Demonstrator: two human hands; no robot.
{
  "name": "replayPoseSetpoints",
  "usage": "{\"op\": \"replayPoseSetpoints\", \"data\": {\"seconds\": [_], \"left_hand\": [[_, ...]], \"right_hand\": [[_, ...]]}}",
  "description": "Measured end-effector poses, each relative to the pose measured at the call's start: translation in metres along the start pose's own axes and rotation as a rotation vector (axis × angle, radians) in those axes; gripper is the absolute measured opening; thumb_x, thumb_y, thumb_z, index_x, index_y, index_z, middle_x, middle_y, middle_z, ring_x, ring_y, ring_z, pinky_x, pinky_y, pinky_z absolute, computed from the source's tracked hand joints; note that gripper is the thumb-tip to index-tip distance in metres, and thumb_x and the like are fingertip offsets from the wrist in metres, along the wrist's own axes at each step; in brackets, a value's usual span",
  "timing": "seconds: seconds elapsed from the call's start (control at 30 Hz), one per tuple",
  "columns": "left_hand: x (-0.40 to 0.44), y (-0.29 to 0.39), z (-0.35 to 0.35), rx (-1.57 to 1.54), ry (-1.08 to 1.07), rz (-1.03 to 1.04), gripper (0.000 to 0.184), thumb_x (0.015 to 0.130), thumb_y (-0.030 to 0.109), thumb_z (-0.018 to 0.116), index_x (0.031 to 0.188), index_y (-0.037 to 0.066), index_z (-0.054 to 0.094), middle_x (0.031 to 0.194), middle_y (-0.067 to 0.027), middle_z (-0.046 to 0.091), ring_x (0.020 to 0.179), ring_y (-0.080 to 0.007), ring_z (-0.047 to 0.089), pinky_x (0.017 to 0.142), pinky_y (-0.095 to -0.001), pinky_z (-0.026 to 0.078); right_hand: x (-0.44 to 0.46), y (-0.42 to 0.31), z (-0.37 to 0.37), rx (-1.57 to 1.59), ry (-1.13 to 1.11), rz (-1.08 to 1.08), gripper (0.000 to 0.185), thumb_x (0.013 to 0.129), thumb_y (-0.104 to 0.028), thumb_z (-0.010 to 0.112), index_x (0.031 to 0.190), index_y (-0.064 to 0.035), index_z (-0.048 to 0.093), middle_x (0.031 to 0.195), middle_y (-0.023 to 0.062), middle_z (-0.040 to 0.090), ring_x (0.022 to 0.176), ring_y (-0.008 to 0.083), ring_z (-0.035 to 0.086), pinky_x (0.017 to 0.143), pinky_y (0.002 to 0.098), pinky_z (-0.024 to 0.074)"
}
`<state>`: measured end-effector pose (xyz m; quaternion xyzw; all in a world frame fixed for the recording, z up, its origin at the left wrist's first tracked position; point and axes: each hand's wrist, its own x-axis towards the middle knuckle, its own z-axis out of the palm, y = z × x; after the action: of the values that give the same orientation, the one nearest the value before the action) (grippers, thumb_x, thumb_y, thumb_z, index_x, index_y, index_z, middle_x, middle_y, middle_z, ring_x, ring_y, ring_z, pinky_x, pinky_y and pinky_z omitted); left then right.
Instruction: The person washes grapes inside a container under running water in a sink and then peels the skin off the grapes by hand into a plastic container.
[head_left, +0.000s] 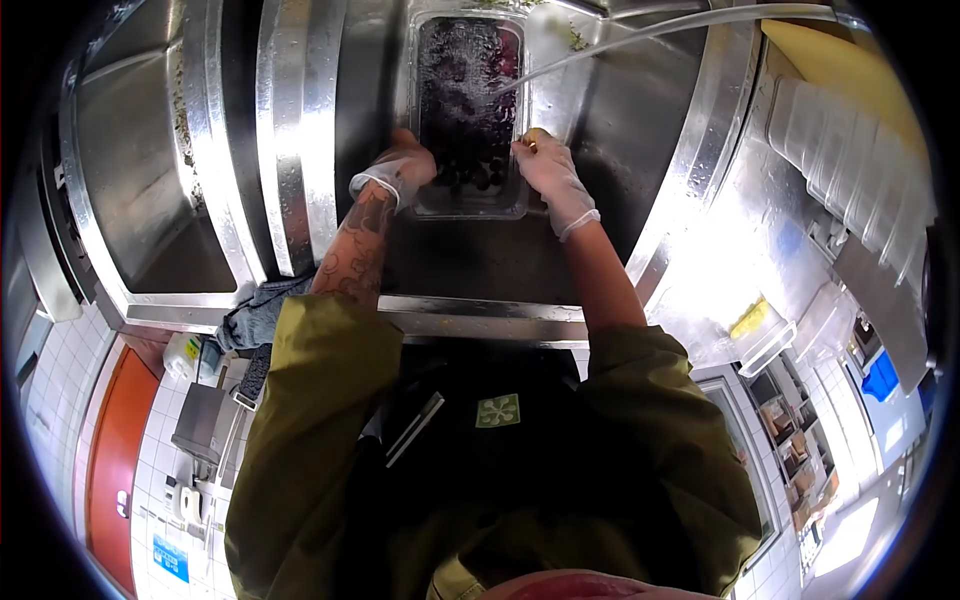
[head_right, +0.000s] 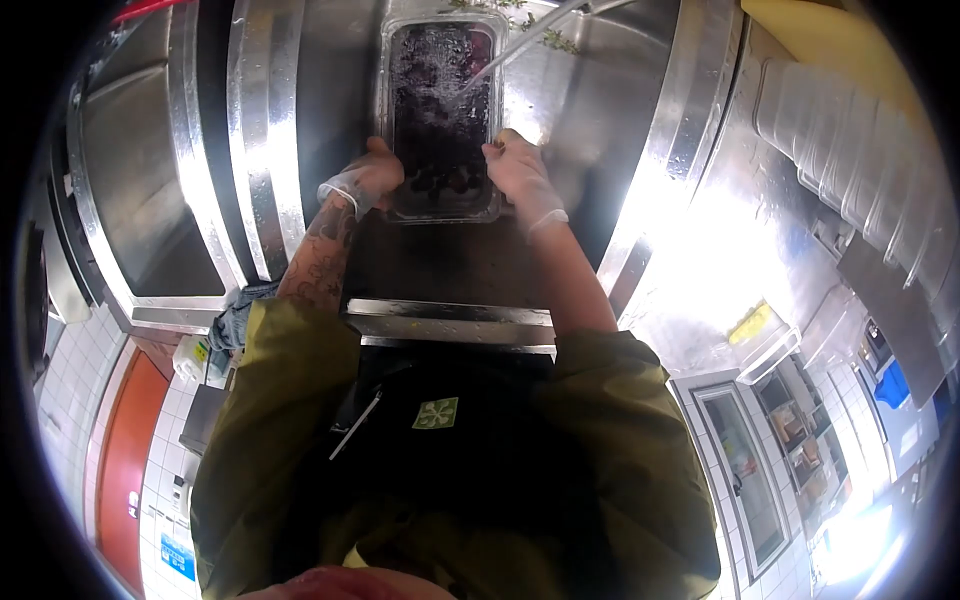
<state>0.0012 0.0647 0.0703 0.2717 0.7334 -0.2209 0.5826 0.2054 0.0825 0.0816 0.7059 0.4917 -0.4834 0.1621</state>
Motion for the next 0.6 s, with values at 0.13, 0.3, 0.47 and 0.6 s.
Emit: {"op": "replayPoseSetpoints", "data": {"seconds": [0.13, 0.3, 0.47, 0.6], "left_hand": [[0.000, 0.001, 0.001, -0.014, 0.008, -0.020, 0.049, 0.084, 0.008, 0.048, 0.129, -0.002, 0.032, 0.111, -0.0305, 0.056, 0.095, -0.0410, 0.062, 0.071, -0.0445, 0.053], [-0.009, 0.005, -0.002, -0.003, 0.009, -0.013, 0.046, 0.086, 0.009, 0.045, 0.128, -0.001, 0.031, 0.103, -0.0281, 0.058, 0.085, -0.0384, 0.064, 0.063, -0.0414, 0.054], [0.028, -0.012, 0.011, 0.164, 0.040, 0.048, 0.040, 0.087, 0.010, 0.041, 0.124, 0.000, 0.029, 0.091, -0.0224, 0.061, 0.069, -0.0311, 0.067, 0.051, -0.0354, 0.055], [-0.007, 0.005, -0.011, 0.072, -0.048, 0.019, 0.040, 0.087, 0.010, 0.043, 0.123, -0.001, 0.029, 0.087, -0.0214, 0.063, 0.069, -0.0289, 0.067, 0.051, -0.0361, 0.054]], "right_hand": [[0.007, 0.007, 0.006, -0.032, 0.020, -0.033, 0.031, 0.088, -0.033, 0.056, 0.106, -0.0076, 0.056, 0.098, 0.0181, 0.064, 0.095, 0.0326, 0.061, 0.081, 0.0403, 0.0475], [0.004, 0.005, 0.004, -0.018, 0.008, -0.025, 0.031, 0.088, -0.033, 0.055, 0.105, -0.0069, 0.056, 0.100, 0.0185, 0.063, 0.097, 0.0330, 0.061, 0.083, 0.0404, 0.0469], [0.001, -0.002, -0.003, 0.017, -0.041, 0.036, 0.032, 0.088, -0.033, 0.055, 0.106, -0.0062, 0.055, 0.103, 0.0196, 0.062, 0.097, 0.0342, 0.060, 0.083, 0.0407, 0.0471], [0.007, 0.004, -0.001, -0.037, 0.009, -0.054, 0.033, 0.088, -0.033, 0.055, 0.107, -0.0058, 0.055, 0.102, 0.0194, 0.062, 0.096, 0.0336, 0.061, 0.082, 0.0408, 0.0475]]}}
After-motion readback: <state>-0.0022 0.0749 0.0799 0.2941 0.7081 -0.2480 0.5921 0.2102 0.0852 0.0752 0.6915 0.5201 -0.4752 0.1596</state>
